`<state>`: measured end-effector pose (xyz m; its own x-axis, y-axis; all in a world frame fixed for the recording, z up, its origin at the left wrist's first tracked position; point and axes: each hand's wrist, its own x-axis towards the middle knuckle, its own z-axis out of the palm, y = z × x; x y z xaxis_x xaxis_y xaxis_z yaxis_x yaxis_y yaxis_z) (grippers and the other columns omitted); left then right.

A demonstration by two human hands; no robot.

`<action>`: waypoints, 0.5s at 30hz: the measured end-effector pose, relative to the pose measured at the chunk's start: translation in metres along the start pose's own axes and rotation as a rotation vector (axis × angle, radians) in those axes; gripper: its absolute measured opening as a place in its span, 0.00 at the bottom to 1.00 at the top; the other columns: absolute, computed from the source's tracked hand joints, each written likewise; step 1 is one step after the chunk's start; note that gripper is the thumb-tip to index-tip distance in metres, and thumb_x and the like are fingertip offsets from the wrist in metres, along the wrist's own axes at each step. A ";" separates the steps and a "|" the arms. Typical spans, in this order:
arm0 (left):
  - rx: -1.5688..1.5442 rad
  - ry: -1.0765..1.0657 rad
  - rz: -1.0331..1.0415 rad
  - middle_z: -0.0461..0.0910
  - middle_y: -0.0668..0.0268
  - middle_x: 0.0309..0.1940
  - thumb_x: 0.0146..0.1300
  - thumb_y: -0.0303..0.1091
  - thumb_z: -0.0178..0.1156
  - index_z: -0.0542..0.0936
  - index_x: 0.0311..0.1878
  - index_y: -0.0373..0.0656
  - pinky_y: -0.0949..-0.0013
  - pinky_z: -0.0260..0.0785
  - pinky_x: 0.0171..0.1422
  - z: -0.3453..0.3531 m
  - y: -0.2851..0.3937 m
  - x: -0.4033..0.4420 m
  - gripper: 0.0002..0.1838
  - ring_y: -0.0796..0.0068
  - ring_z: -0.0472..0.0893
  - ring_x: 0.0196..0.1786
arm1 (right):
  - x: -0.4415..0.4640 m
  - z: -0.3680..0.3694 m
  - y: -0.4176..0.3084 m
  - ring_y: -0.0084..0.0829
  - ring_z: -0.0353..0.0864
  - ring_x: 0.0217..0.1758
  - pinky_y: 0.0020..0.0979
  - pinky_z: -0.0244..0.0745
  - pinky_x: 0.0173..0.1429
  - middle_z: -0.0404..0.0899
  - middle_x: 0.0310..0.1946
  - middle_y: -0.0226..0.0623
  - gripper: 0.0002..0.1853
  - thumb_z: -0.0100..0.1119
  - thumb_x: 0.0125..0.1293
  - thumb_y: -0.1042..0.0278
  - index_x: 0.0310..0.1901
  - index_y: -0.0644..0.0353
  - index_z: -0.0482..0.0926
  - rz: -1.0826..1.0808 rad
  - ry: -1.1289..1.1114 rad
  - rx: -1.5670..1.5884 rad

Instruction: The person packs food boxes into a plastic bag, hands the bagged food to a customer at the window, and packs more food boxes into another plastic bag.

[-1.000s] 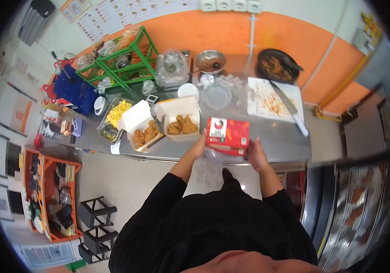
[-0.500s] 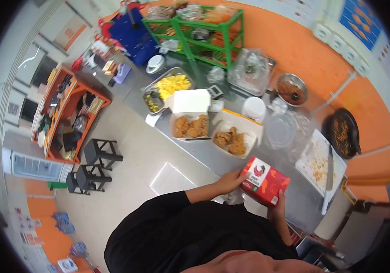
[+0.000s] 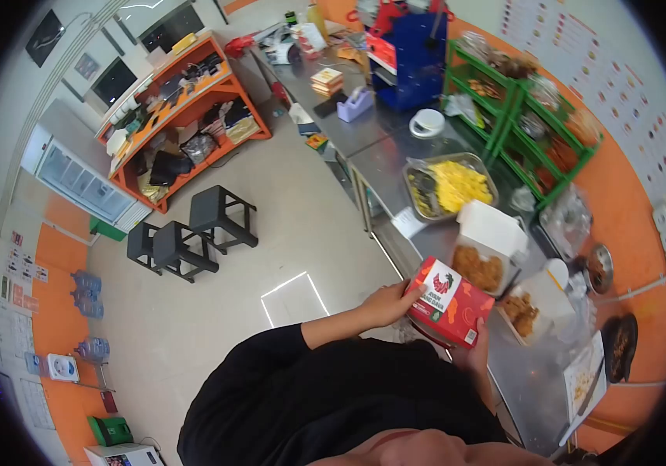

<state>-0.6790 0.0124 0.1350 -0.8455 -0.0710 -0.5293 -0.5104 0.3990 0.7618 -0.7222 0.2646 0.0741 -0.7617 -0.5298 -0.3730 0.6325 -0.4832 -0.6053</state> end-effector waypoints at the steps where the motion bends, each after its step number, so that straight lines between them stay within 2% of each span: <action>1: 0.003 0.049 -0.020 0.78 0.44 0.56 0.69 0.68 0.37 0.66 0.69 0.36 0.56 0.65 0.66 -0.022 -0.011 0.000 0.44 0.46 0.77 0.60 | 0.019 0.023 0.007 0.41 0.71 0.67 0.48 0.63 0.70 0.70 0.65 0.44 0.31 0.44 0.73 0.45 0.68 0.59 0.62 0.035 -0.023 -0.008; 2: -0.035 0.137 0.020 0.79 0.42 0.54 0.67 0.71 0.37 0.71 0.63 0.34 0.56 0.66 0.65 -0.041 -0.024 0.002 0.45 0.45 0.77 0.59 | 0.039 0.044 0.015 0.38 0.72 0.67 0.46 0.64 0.69 0.72 0.63 0.41 0.29 0.45 0.73 0.45 0.67 0.58 0.64 0.066 -0.042 -0.013; 4: -0.094 0.158 0.013 0.79 0.43 0.54 0.67 0.70 0.37 0.71 0.64 0.33 0.57 0.66 0.65 -0.085 -0.043 0.012 0.45 0.47 0.78 0.59 | 0.077 0.084 0.027 0.35 0.73 0.66 0.43 0.65 0.68 0.74 0.62 0.39 0.28 0.46 0.73 0.45 0.65 0.57 0.66 0.096 -0.041 -0.008; 6: -0.168 0.190 0.005 0.79 0.46 0.55 0.68 0.69 0.38 0.70 0.65 0.32 0.61 0.65 0.66 -0.132 -0.060 0.032 0.45 0.52 0.78 0.60 | 0.122 0.124 0.037 0.38 0.72 0.67 0.51 0.63 0.71 0.72 0.65 0.39 0.29 0.43 0.74 0.45 0.67 0.57 0.64 0.124 -0.040 -0.071; 9: -0.196 0.190 0.003 0.79 0.46 0.55 0.68 0.68 0.38 0.70 0.65 0.32 0.62 0.64 0.67 -0.203 -0.072 0.074 0.44 0.52 0.77 0.60 | 0.199 0.160 0.050 0.36 0.73 0.66 0.50 0.63 0.70 0.74 0.63 0.37 0.29 0.45 0.73 0.44 0.66 0.55 0.67 0.117 -0.062 -0.114; 11: -0.207 0.197 -0.011 0.78 0.46 0.56 0.69 0.68 0.37 0.70 0.65 0.32 0.62 0.62 0.68 -0.267 -0.082 0.130 0.44 0.52 0.76 0.62 | 0.282 0.194 0.054 0.34 0.74 0.65 0.49 0.64 0.68 0.76 0.61 0.34 0.28 0.47 0.72 0.43 0.65 0.53 0.68 0.147 -0.065 -0.105; 13: -0.211 0.238 -0.024 0.78 0.46 0.57 0.69 0.69 0.36 0.70 0.65 0.32 0.61 0.62 0.68 -0.304 -0.099 0.179 0.44 0.52 0.76 0.62 | 0.332 0.224 0.053 0.31 0.75 0.63 0.47 0.65 0.66 0.77 0.60 0.33 0.27 0.48 0.71 0.43 0.64 0.52 0.69 0.129 0.028 -0.164; 15: -0.186 0.235 -0.023 0.77 0.45 0.57 0.69 0.69 0.36 0.70 0.65 0.32 0.61 0.62 0.68 -0.342 -0.106 0.226 0.45 0.52 0.76 0.63 | 0.386 0.240 0.055 0.30 0.75 0.63 0.46 0.65 0.66 0.78 0.59 0.32 0.27 0.48 0.71 0.43 0.63 0.52 0.70 0.115 0.025 -0.125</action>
<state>-0.8698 -0.3589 0.0623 -0.8354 -0.2964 -0.4628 -0.5316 0.2220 0.8174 -0.9481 -0.1335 0.0655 -0.6896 -0.5581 -0.4615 0.6945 -0.3290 -0.6399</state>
